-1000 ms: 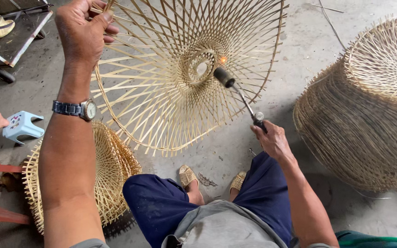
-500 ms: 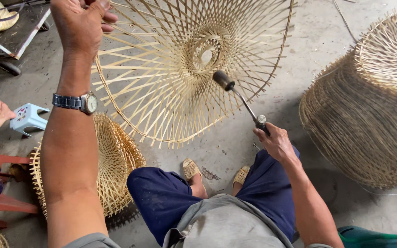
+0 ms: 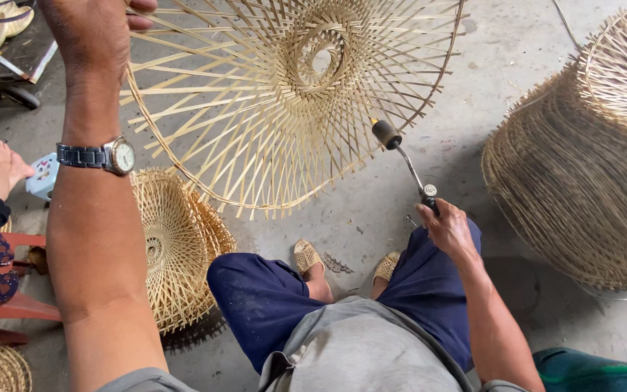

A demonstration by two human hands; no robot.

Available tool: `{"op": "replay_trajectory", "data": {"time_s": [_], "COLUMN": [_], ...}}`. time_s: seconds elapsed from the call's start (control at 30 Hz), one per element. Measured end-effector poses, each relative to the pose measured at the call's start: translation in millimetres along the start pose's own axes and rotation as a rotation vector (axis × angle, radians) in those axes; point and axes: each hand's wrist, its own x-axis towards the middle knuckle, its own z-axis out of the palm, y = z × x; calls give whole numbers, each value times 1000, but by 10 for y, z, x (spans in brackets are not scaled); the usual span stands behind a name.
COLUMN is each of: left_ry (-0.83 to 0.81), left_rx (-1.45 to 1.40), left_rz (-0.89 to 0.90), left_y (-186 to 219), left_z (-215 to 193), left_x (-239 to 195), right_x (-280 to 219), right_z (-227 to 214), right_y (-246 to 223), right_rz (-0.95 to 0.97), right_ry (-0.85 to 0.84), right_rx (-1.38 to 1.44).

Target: The person uses a handheld blowtorch to apply heat to the surface of woven bamboo baskets. They hold each basket with one hand and move the torch flame across the weave with the other, then place the treated basket onto a stack.

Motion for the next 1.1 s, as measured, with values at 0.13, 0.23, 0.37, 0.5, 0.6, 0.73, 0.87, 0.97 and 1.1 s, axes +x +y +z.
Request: {"op": "replay_trajectory", "data": {"time_s": [0.13,0.23,0.37,0.5,0.6,0.73,0.87,0.97,1.1], "left_ry": [21,29,-9,11,-19,11,17,27,40], "left_rx": [-105,-164,-101,-101,-180,-170,-106,-95,-103], "left_rz": [-92,-124,-123,-154,-159,-189,-143,-144,-156], "left_y": [54,124,220,216,169,144,181,204,261], "left_z": [-10,-31,-9,9,2,6,23,52,83], "left_x": [60,49,53,41,41,22,36,15,18], "right_x": [51,71,89,152,240,427,470,448,466], "right_z": [-87,-165,-272,-296,-339,-480,-606,-571,-519], "right_y": [32,-13,-37,-5,40,18,-68,-132,-199], "right_rz": [25,28,15,8,-21,10,35,-66,-13], "right_ry": [30,64,-18,39,-47,-17,-220,-160,-201], "right_rx": [93,222,322,475,633,835,886,935,878]}}
